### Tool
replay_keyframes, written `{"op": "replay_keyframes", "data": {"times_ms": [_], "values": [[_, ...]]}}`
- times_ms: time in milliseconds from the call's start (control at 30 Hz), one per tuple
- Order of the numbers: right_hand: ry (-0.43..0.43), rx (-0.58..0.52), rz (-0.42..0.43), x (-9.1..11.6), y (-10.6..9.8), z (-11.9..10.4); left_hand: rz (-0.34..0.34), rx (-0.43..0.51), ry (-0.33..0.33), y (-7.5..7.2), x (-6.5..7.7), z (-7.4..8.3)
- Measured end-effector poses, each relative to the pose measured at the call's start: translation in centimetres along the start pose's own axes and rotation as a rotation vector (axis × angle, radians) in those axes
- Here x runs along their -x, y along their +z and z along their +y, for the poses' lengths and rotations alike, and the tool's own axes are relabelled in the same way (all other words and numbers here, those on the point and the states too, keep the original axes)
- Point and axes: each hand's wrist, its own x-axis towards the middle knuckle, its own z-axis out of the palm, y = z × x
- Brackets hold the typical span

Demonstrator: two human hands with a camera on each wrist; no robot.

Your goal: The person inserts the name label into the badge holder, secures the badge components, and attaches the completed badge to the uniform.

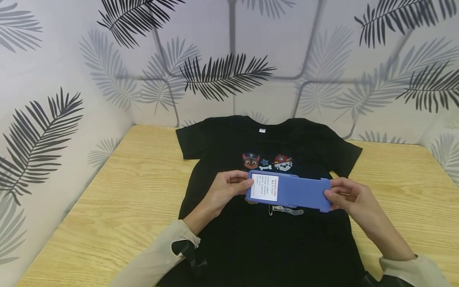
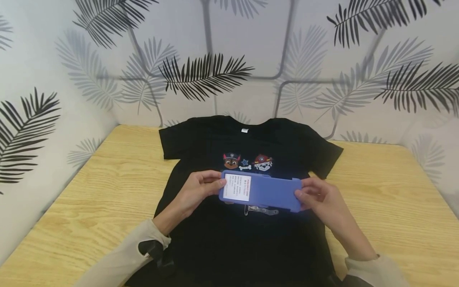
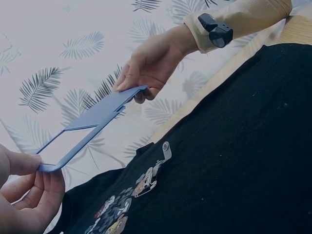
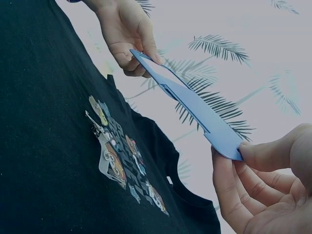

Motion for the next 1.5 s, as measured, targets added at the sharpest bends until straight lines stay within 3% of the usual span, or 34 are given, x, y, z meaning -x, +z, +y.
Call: {"op": "replay_keyframes", "data": {"times_ms": [1500], "values": [[-0.033,0.043,0.004,-0.6,1.1,-0.6,-0.020,0.031,-0.003,-0.3,0.2,0.2]]}}
